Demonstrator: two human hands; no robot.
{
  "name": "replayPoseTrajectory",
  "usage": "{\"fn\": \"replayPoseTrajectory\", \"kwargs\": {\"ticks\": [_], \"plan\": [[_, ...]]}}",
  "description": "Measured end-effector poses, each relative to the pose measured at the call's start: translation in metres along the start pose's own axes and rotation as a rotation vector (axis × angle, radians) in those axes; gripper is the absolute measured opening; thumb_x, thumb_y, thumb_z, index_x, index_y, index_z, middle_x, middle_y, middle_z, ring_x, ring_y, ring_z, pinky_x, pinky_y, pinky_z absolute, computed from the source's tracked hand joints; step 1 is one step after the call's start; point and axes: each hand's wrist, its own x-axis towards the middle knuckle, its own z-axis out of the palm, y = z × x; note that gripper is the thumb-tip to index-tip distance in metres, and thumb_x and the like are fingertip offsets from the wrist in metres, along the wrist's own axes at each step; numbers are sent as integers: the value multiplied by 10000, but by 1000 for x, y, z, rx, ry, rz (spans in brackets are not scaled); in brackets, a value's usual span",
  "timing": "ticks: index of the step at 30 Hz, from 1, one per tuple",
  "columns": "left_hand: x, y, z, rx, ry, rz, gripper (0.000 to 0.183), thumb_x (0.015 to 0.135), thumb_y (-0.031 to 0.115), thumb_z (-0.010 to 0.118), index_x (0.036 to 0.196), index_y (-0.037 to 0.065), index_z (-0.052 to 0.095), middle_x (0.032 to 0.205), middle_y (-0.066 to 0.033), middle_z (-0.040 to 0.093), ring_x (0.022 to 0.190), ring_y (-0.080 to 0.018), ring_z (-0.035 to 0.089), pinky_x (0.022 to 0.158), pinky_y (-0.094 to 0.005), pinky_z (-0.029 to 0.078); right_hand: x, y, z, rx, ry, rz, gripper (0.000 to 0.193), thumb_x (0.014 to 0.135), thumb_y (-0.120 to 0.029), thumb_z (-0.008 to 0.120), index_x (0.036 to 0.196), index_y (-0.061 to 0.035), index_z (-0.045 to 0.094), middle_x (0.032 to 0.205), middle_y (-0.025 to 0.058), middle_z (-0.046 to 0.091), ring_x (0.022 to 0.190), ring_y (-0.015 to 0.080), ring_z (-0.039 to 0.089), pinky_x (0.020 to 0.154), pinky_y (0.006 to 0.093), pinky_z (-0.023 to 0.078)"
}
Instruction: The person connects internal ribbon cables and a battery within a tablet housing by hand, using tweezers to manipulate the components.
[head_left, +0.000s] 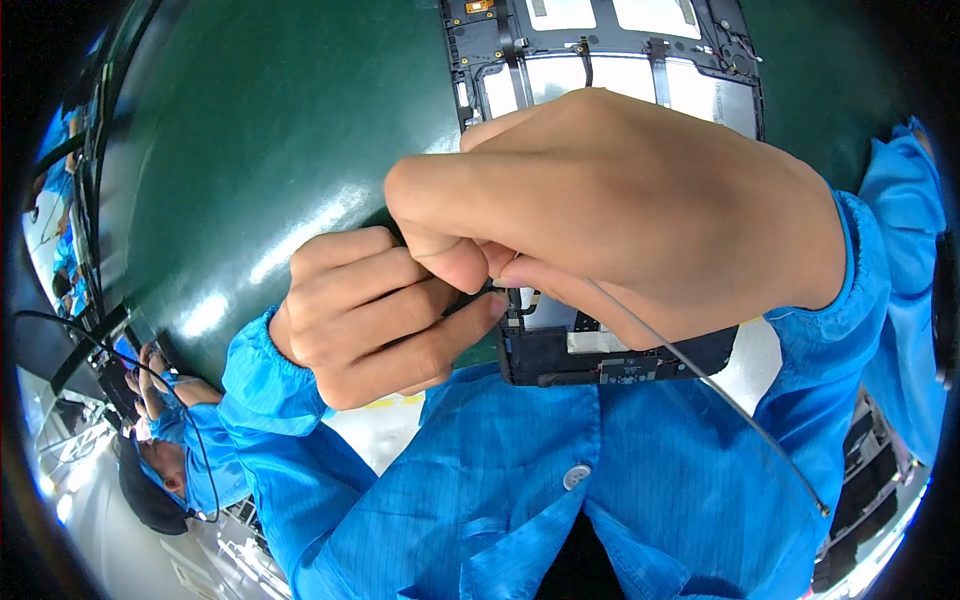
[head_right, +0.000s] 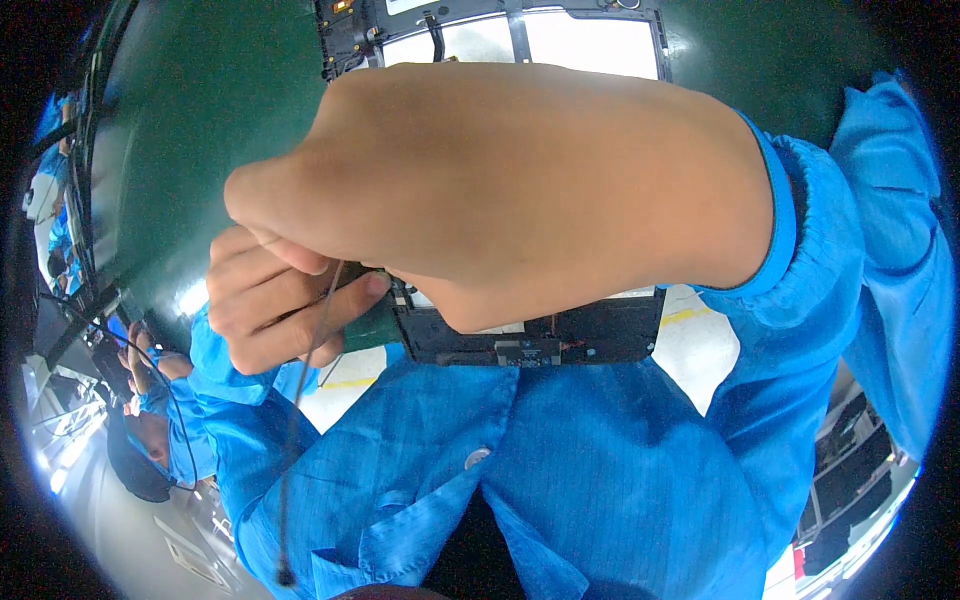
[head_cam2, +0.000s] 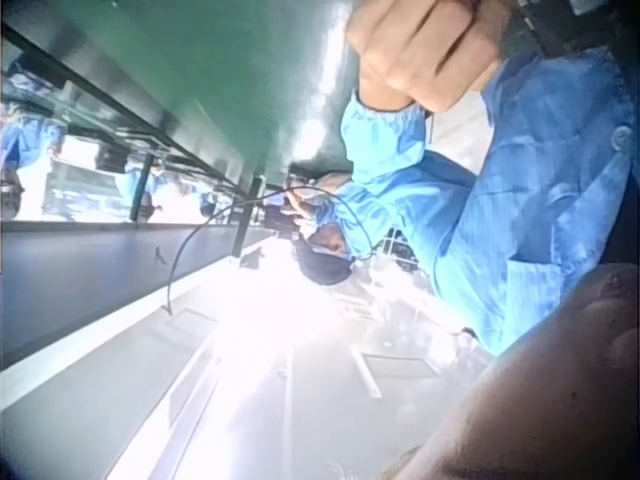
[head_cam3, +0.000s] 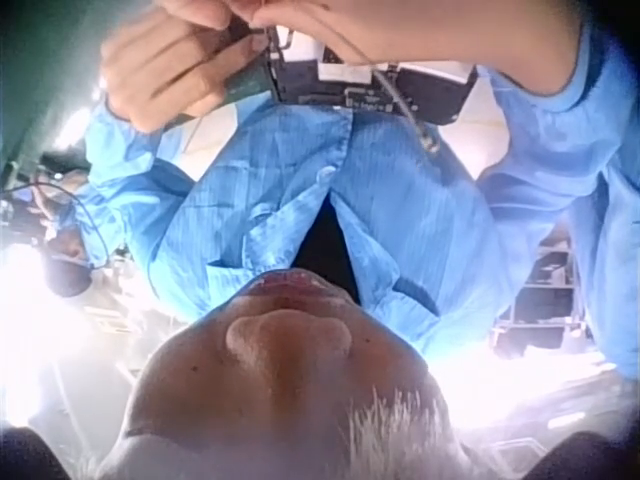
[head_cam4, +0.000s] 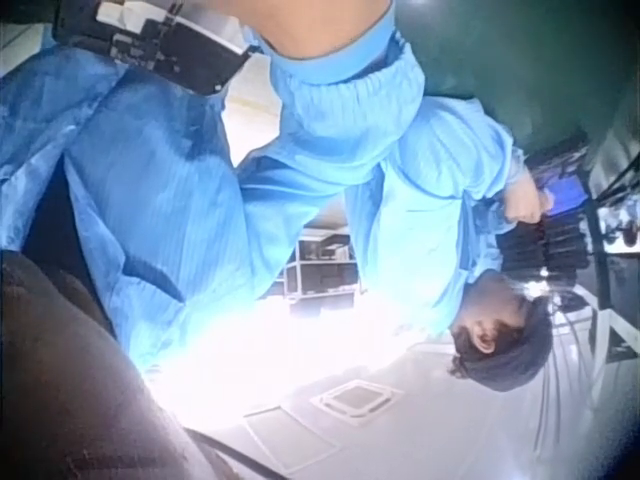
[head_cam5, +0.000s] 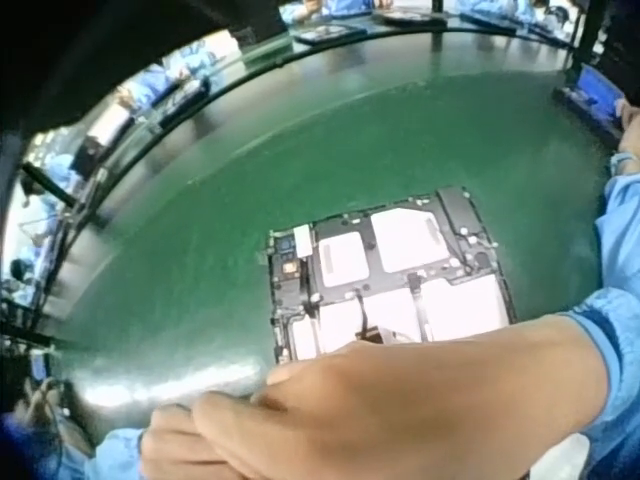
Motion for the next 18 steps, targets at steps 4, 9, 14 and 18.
{"fn": "replayPoseTrajectory", "kwargs": {"ticks": [4, 9, 14, 18], "plan": [[-2, -2, 5, 55, 44, 40, 278, 783, 182, 772, 960, -26, 826, 754, -127, 733, 613, -165, 633, 497, -271, 414, 1, -5, -14, 5, -118, 83, 303, 807, 78, 735, 981, -74, 539, 774, 132, 544, 670, 376, 578, 570, 427, 399], [-2, -2, 3, 73, 57, 78, 245, 829, 175, 762, 950, -28, 829, 716, -102, 697, 576, -138, 584, 476, -263, 367, 3, -11, -18, 22, -138, 128, 314, 795, 87, 741, 958, -86, 535, 728, 117, 527, 631, 356, 565, 555, 408, 396], [2, 0, 1, 36, 26, 40, 253, 776, 145, 795, 957, -27, 834, 685, -60, 649, 546, -125, 523, 468, -272, 309, 3, -11, -18, 47, -93, 137, 352, 773, 99, 766, 952, -97, 535, 706, 97, 528, 618, 334, 572, 548, 381, 402], [2, 2, -2, 32, -5, 24, 273, 739, 130, 803, 962, -23, 837, 692, -49, 645, 550, -125, 514, 474, -276, 302, 4, -10, -17, 40, -73, 97, 350, 771, 98, 764, 954, -95, 536, 703, 97, 531, 620, 335, 578, 547, 381, 405]]}}
